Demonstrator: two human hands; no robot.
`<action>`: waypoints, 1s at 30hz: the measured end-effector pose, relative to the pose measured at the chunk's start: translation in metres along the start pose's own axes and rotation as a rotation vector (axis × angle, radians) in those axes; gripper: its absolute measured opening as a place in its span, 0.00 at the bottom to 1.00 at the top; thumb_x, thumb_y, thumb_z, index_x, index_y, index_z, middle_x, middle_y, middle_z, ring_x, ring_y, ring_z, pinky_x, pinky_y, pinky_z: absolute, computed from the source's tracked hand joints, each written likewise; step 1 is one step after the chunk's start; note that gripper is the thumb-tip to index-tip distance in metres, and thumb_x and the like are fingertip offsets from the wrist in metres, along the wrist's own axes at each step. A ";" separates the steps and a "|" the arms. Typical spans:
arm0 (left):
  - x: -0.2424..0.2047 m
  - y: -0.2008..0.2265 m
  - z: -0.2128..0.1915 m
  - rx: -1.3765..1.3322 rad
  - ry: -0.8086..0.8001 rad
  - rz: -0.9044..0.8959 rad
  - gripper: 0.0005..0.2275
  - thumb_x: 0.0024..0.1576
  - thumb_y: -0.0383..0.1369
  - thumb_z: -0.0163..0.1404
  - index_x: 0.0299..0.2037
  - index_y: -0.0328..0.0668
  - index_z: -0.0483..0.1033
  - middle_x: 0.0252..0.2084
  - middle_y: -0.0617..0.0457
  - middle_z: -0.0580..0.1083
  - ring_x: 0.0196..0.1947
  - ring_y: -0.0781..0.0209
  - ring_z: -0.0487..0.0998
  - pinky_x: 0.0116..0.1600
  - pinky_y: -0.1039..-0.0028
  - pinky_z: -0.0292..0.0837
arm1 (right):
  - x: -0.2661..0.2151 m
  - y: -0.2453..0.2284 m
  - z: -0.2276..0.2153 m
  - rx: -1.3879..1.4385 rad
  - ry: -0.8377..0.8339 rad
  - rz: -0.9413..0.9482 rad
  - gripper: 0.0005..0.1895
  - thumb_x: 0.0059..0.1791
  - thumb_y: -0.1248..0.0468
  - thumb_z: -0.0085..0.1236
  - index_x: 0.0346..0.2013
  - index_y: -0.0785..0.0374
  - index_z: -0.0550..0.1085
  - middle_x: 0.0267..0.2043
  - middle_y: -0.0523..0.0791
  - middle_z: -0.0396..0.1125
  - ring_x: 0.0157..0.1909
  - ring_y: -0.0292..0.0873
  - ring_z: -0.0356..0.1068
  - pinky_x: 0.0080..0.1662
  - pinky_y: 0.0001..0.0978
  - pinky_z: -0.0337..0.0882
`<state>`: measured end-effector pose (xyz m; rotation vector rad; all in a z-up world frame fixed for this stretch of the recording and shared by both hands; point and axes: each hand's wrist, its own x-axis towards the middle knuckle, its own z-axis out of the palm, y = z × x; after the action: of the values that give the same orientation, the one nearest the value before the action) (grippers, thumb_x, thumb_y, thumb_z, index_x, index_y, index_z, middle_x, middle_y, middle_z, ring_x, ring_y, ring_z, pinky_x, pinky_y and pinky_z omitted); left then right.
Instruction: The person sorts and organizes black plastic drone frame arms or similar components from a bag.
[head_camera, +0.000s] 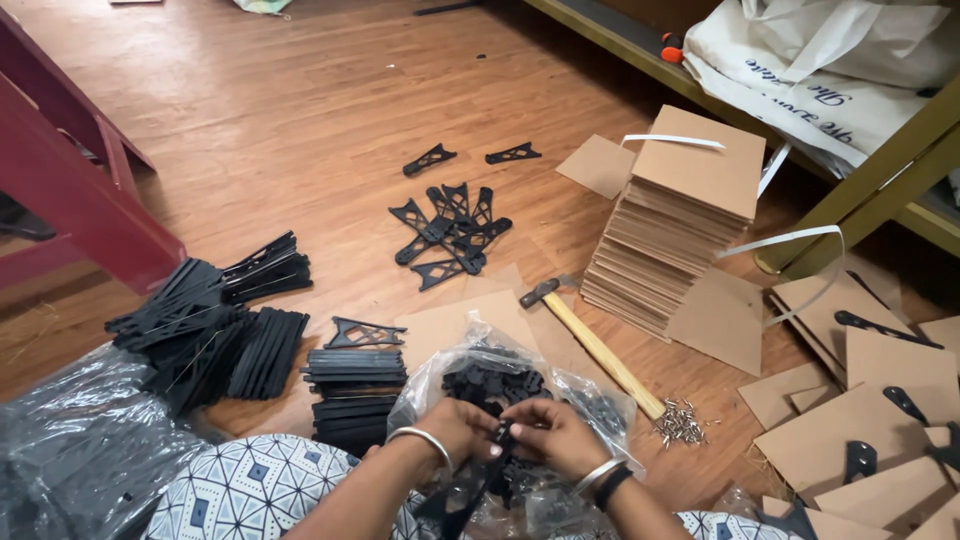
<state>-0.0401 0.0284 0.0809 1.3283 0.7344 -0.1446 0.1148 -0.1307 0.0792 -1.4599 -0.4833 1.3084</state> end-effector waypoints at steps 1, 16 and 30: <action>-0.006 0.005 -0.001 0.088 -0.009 -0.079 0.15 0.45 0.21 0.65 0.43 0.33 0.83 0.32 0.52 0.80 0.27 0.65 0.76 0.32 0.75 0.70 | 0.003 0.008 0.000 -0.004 -0.025 0.011 0.12 0.49 0.70 0.59 0.47 0.65 0.76 0.40 0.41 0.74 0.41 0.34 0.75 0.44 0.28 0.79; 0.012 -0.006 -0.012 0.057 -0.039 -0.216 0.08 0.51 0.25 0.64 0.34 0.43 0.76 0.26 0.56 0.73 0.23 0.66 0.69 0.28 0.74 0.63 | -0.010 -0.010 0.019 -0.002 -0.031 0.115 0.09 0.51 0.60 0.61 0.42 0.61 0.77 0.39 0.40 0.74 0.41 0.34 0.74 0.43 0.28 0.78; 0.009 0.004 0.005 0.253 0.088 -0.191 0.05 0.52 0.27 0.62 0.35 0.40 0.81 0.32 0.53 0.79 0.30 0.65 0.75 0.35 0.70 0.71 | -0.007 0.018 0.064 -0.562 0.641 -0.094 0.15 0.46 0.56 0.68 0.29 0.62 0.74 0.24 0.42 0.72 0.25 0.36 0.71 0.30 0.28 0.71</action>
<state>-0.0293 0.0271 0.0796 1.5098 0.9414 -0.3434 0.0498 -0.1153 0.0780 -2.1778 -0.4955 0.5788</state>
